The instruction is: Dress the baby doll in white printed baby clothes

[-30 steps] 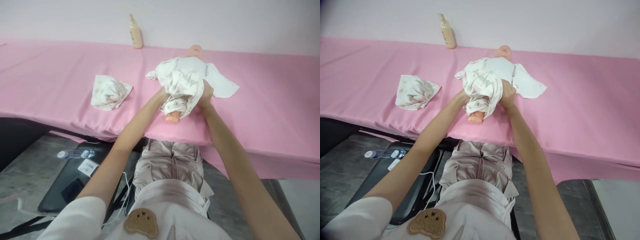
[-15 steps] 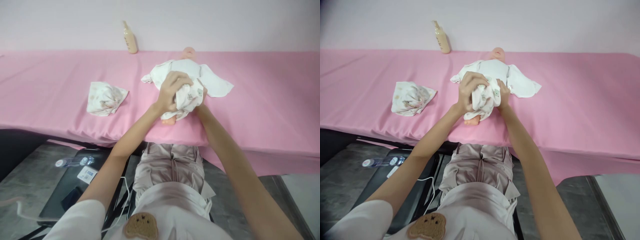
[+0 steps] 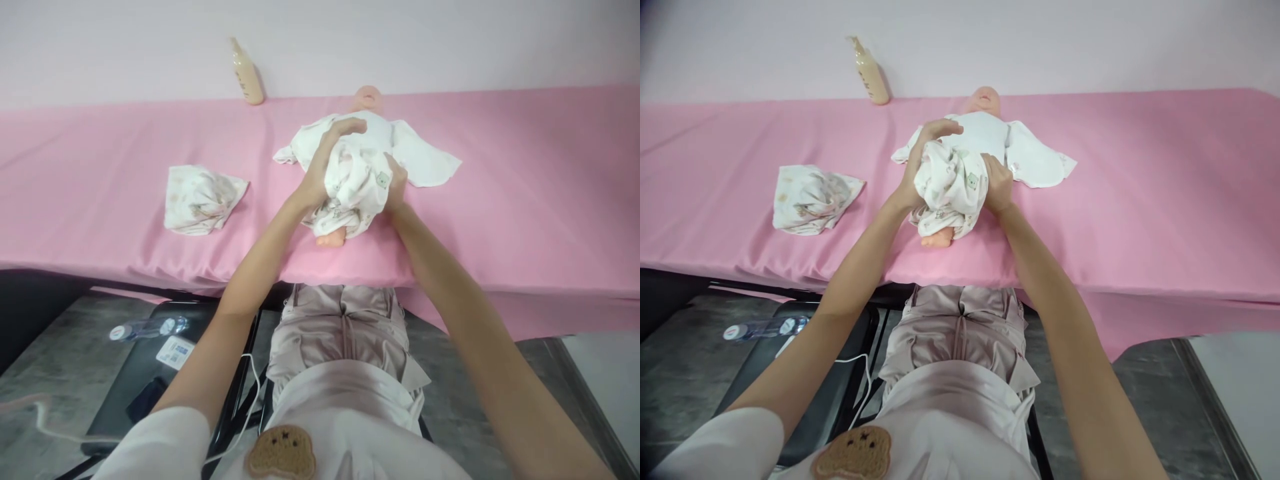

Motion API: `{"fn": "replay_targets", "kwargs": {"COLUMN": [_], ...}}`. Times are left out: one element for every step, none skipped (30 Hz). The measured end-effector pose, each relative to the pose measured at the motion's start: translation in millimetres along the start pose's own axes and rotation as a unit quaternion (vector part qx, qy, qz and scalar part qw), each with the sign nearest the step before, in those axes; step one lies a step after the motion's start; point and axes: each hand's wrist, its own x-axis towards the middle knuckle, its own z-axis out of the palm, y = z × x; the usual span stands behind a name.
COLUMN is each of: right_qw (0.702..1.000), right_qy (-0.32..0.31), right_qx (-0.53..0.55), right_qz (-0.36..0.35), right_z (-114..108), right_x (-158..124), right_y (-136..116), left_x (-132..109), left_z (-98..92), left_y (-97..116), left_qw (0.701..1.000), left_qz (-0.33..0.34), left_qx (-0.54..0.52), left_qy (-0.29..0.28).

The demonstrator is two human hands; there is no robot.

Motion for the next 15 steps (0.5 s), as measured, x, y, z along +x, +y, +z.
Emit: {"fn": "replay_targets", "kwargs": {"right_qw": [1.0, 1.0, 0.999, 0.999, 0.999, 0.999, 0.999, 0.999, 0.999, 0.999, 0.998, 0.998, 0.997, 0.997, 0.997], "right_qy": [-0.005, -0.01, -0.014, -0.018, -0.021, -0.024, -0.027, -0.029, -0.029, -0.028, -0.026, -0.024, -0.023, -0.023, -0.023], "right_qx": [-0.003, 0.004, 0.014, 0.02, 0.021, 0.016, 0.006, -0.007, -0.02, -0.033, -0.045, -0.055, -0.065, -0.073, -0.078], "right_qz": [-0.01, -0.018, -0.025, -0.032, -0.037, -0.038, -0.037, -0.035, -0.031, -0.028, -0.026, -0.025, -0.024, -0.023, -0.02], "right_z": [-1.2, -2.1, -2.9, -3.7, -4.5, -5.5, -6.3, -7.0, -7.3, -7.1, -6.3, -5.1, -3.7, -2.2, -1.0], "right_x": [0.0, -0.1, -0.3, -0.7, -1.3, -1.8, -2.3, -2.6, -2.7, -2.5, -2.0, -1.2, -0.3, 0.5, 1.2], "right_y": [-0.9, -1.8, -2.7, -3.7, -4.8, -6.0, -7.5, -9.3, -11.2, -13.1, -15.2, -17.1, -19.0, -20.7, -22.2], "left_x": [0.6, 1.2, 1.8, 2.3, 2.7, 3.0, 3.1, 2.9, 2.5, 1.9, 1.0, 0.0, -1.3, -2.6, -3.9], "left_z": [-2.3, -4.6, -7.0, -9.3, -11.4, -13.2, -14.6, -15.7, -16.3, -16.5, -16.3, -15.6, -14.3, -12.4, -9.9], "left_y": [-1.4, -1.9, -1.4, 0.1, 2.2, 4.9, 7.9, 11.1, 14.2, 17.2, 20.0, 22.4, 24.5, 26.0, 27.1], "left_qw": [0.999, 0.998, 0.996, 0.994, 0.992, 0.99, 0.988, 0.988, 0.989, 0.99, 0.988, 0.985, 0.978, 0.968, 0.955], "left_qz": [-0.014, -0.02, -0.019, -0.009, 0.006, 0.02, 0.029, 0.03, 0.024, 0.016, 0.009, 0.006, 0.003, -0.003, -0.012], "left_qx": [-0.001, 0.006, 0.013, 0.01, 0.004, -0.004, -0.008, -0.006, 0.005, 0.025, 0.057, 0.096, 0.143, 0.193, 0.243], "left_qy": [-0.032, -0.061, -0.089, -0.111, -0.128, -0.141, -0.149, -0.151, -0.146, -0.141, -0.14, -0.143, -0.15, -0.16, -0.17]}}
